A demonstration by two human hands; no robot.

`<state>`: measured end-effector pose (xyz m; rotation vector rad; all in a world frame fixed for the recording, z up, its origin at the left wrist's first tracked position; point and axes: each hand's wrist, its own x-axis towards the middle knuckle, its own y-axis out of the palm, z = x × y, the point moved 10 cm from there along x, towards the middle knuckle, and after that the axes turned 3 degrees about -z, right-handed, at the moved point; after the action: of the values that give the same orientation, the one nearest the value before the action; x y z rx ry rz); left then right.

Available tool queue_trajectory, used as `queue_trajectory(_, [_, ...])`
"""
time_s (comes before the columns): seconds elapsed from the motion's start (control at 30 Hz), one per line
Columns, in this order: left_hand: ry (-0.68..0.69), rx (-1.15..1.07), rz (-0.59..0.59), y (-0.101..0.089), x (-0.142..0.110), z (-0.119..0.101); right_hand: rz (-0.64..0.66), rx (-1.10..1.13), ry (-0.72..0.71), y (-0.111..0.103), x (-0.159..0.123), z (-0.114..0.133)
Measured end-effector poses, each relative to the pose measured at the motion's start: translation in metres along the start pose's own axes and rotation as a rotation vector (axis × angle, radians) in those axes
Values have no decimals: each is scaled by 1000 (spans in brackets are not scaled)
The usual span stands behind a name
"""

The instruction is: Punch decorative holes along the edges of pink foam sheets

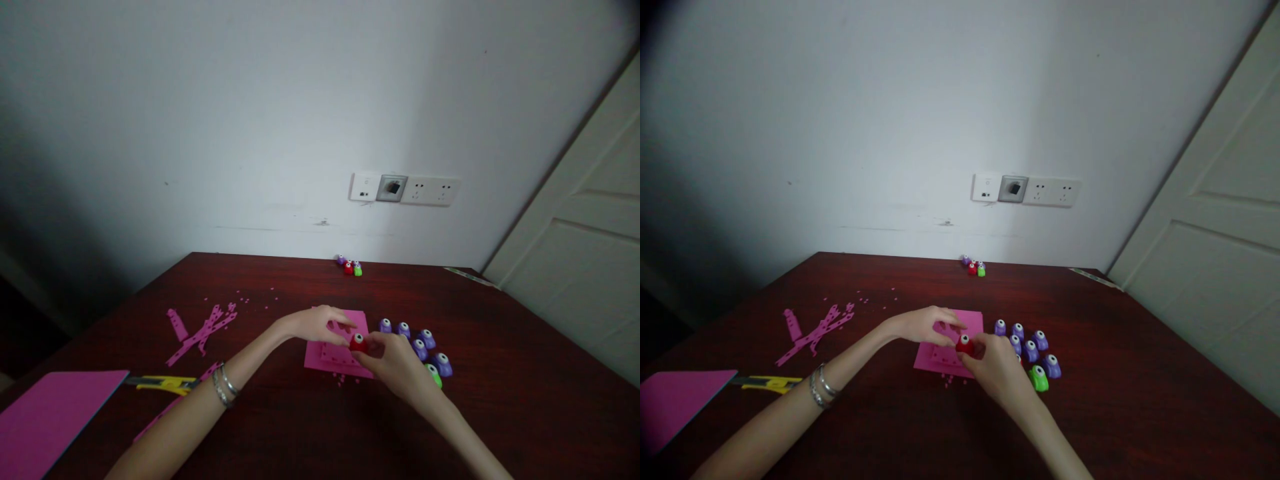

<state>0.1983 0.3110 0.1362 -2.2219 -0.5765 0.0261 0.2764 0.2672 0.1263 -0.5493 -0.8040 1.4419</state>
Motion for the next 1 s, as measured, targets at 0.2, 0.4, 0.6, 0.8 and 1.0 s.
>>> queue_trajectory(0.2, [-50, 192, -58, -7, -3, 18, -89, -60, 54, 9, -28, -24])
queue_trajectory(0.4, [7, 226, -44, 19, -7, 13, -116, -113, 149, 17, -39, -54])
queue_trajectory(0.6, [24, 299, -65, 36, -20, 12, -192, -121, 98, 17, -37, -58])
queue_trajectory(0.8, [6, 359, -59, 40, -23, 20, -200, -71, 94, 16, -36, -56])
queue_trajectory(1.0, [-9, 362, -59, 42, -24, 26, -158, -45, 84, 20, -36, -51])
